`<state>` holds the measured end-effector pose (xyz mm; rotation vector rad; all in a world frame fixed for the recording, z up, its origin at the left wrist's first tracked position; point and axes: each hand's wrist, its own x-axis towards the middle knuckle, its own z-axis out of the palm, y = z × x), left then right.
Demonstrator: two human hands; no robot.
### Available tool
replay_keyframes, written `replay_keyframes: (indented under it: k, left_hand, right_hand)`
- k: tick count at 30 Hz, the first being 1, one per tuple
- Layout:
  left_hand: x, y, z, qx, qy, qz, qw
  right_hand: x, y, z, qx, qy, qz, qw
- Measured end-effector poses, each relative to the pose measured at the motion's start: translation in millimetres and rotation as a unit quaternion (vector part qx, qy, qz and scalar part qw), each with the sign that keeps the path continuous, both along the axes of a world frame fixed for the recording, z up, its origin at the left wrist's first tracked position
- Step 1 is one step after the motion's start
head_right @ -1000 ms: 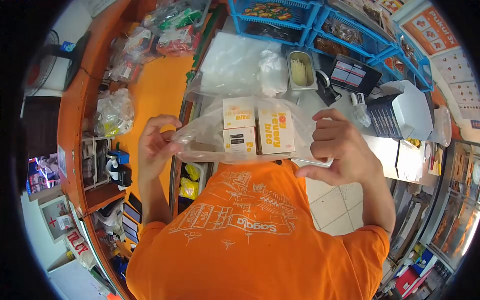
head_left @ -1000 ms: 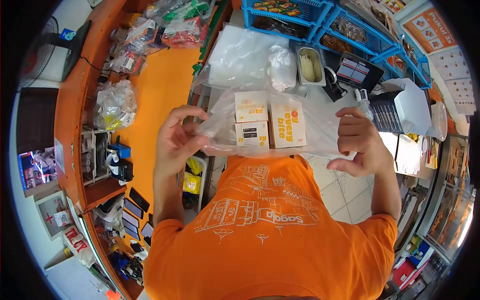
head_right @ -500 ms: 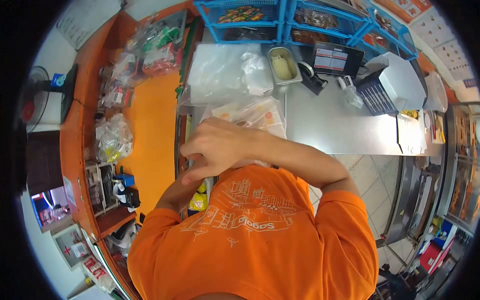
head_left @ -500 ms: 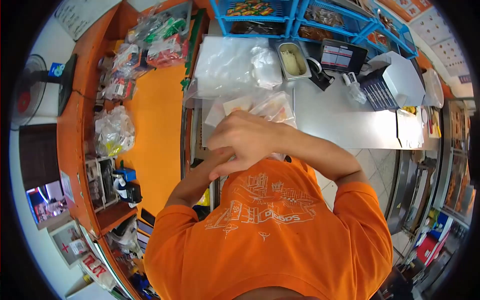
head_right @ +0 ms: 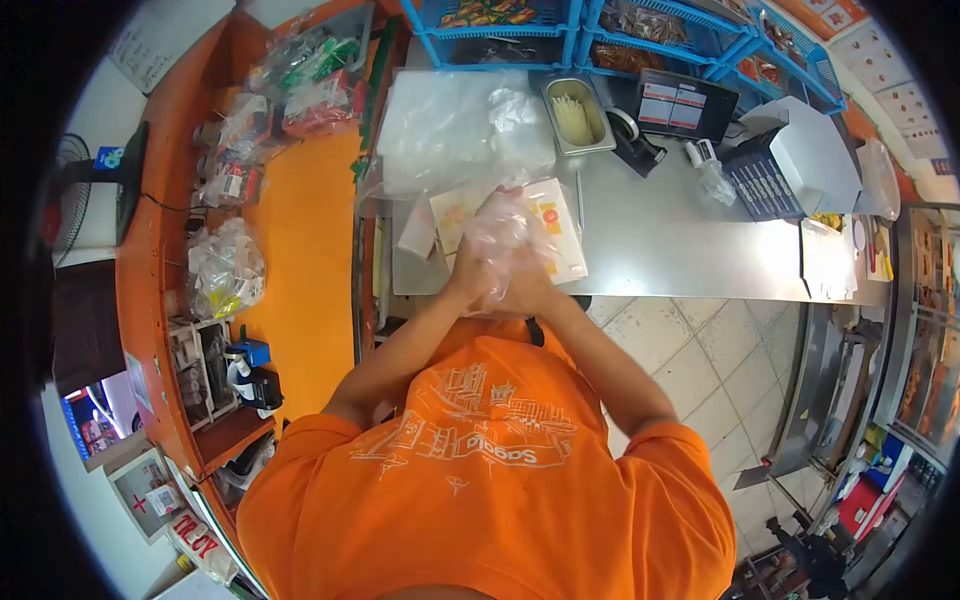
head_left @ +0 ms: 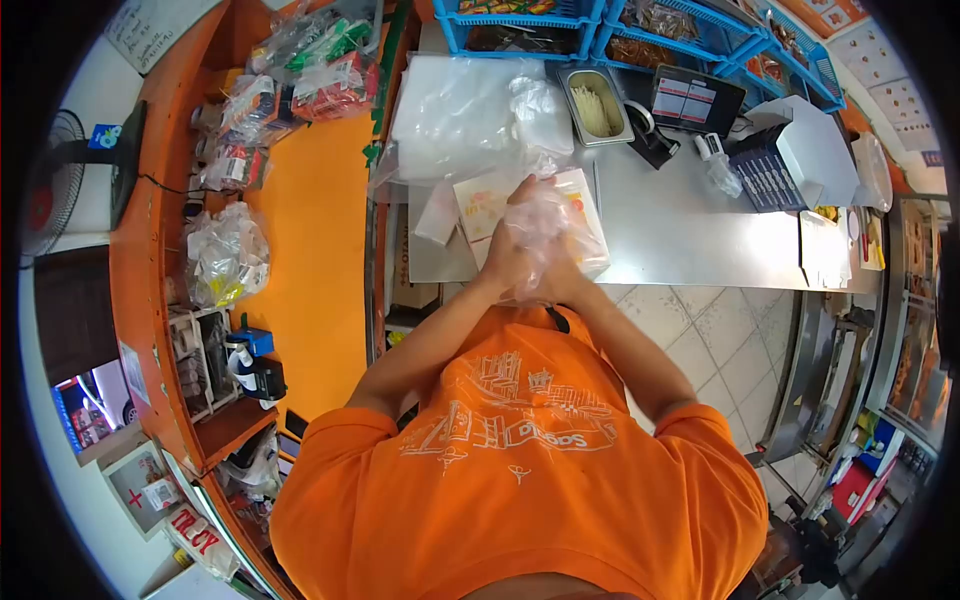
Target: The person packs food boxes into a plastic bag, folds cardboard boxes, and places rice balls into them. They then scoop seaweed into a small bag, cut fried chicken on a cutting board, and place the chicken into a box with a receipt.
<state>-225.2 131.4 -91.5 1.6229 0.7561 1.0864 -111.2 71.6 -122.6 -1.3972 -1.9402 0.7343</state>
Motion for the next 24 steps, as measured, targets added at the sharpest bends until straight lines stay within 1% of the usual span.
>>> replay_keyframes:
  k: [1, 2, 3, 4, 5, 6, 7, 8, 9, 10, 11, 12, 13, 14, 15, 16, 17, 18, 19, 20, 21, 22, 23, 24]
  left_hand:
    - [7, 3, 7, -0.037, -0.011, 0.014, 0.999]
    - [3, -5, 18, -0.274, -0.040, 0.018, 0.961]
    - [2, -10, 16, -0.273, -0.036, 0.017, 0.961]
    - [3, -15, 10, -0.247, -0.014, 0.030, 0.968]
    - [3, -21, 4, -0.221, 0.008, 0.044, 0.974]
    - [-7, -25, 0, -0.182, 0.144, 0.017, 0.973]
    - [-11, -29, 11, -0.179, 0.145, 0.015, 0.973]
    - [-13, -30, 28, -0.196, 0.003, -0.067, 0.978]
    - [-16, -27, 39, -0.208, -0.139, -0.149, 0.957]
    - [-38, 2, 36, 0.001, 0.090, -0.181, 0.979]
    - [-43, 20, 33, 0.006, 0.090, -0.184, 0.979]
    - [-47, 33, 30, 0.063, 0.143, -0.164, 0.974]
    - [-51, 48, 23, 0.117, 0.196, -0.144, 0.963]
    - [-57, 74, -20, 0.179, 0.250, -0.198, 0.931]
    - [-50, 80, -31, 0.183, 0.249, -0.202, 0.929]
    - [-36, 83, -37, 0.257, 0.319, -0.245, 0.879]
    - [-24, 83, -28, 0.328, 0.382, -0.282, 0.817]
    - [-22, 78, -19, 0.270, 0.271, -0.315, 0.869]
    - [-22, 72, -20, 0.268, 0.266, -0.317, 0.870]
    - [-21, 70, -22, 0.163, 0.198, -0.397, 0.881]
    - [-15, 66, -48, -0.216, 0.024, -0.481, 0.850]
    - [-10, 62, -74, -0.561, -0.168, -0.412, 0.698]
    - [-14, 58, -80, -0.562, -0.168, -0.415, 0.696]
    - [-20, 55, -87, -0.336, -0.023, -0.353, 0.873]
  right_hand:
    - [-7, 3, -6, 0.005, 0.003, -0.003, 1.000]
    - [-12, 5, -11, 0.058, -0.063, -0.109, 0.990]
    - [-18, 5, -17, 0.104, -0.128, -0.213, 0.963]
    - [-20, 7, -15, 0.104, -0.008, -0.260, 0.960]
    - [-23, 9, -14, 0.119, 0.117, -0.299, 0.940]
    - [-17, 12, -35, -0.006, 0.268, -0.286, 0.920]
    - [-20, 14, -43, -0.012, 0.283, -0.285, 0.916]
    - [-23, 17, -51, -0.017, 0.297, -0.285, 0.911]
    - [-26, 19, -59, -0.022, 0.312, -0.284, 0.906]
    - [-31, 19, -56, 0.023, 0.324, -0.300, 0.897]
    - [-31, 20, -21, 0.075, 0.199, -0.303, 0.929]
    - [-31, 20, 15, 0.133, 0.070, -0.315, 0.937]
    - [-30, 21, 29, 0.133, 0.071, -0.317, 0.936]
    - [-28, 22, 35, 0.146, 0.044, -0.274, 0.949]
    - [-25, 24, 45, 0.160, 0.016, -0.233, 0.959]
    - [-19, 20, 66, 0.079, 0.020, -0.187, 0.979]
    - [-18, 23, 71, 0.081, 0.016, -0.193, 0.978]
    - [-17, 23, 73, 0.101, 0.013, -0.163, 0.981]
    - [-16, 22, 76, 0.119, 0.011, -0.131, 0.984]
    - [-14, 20, 83, 0.116, 0.006, -0.133, 0.984]
    - [-11, 17, 90, 0.039, 0.051, -0.088, 0.994]
    - [-8, 16, 98, -0.038, 0.097, -0.042, 0.994]
    - [-4, 13, 104, -0.039, 0.096, -0.046, 0.994]
    - [4, 8, 111, 0.003, 0.125, -0.121, 0.985]
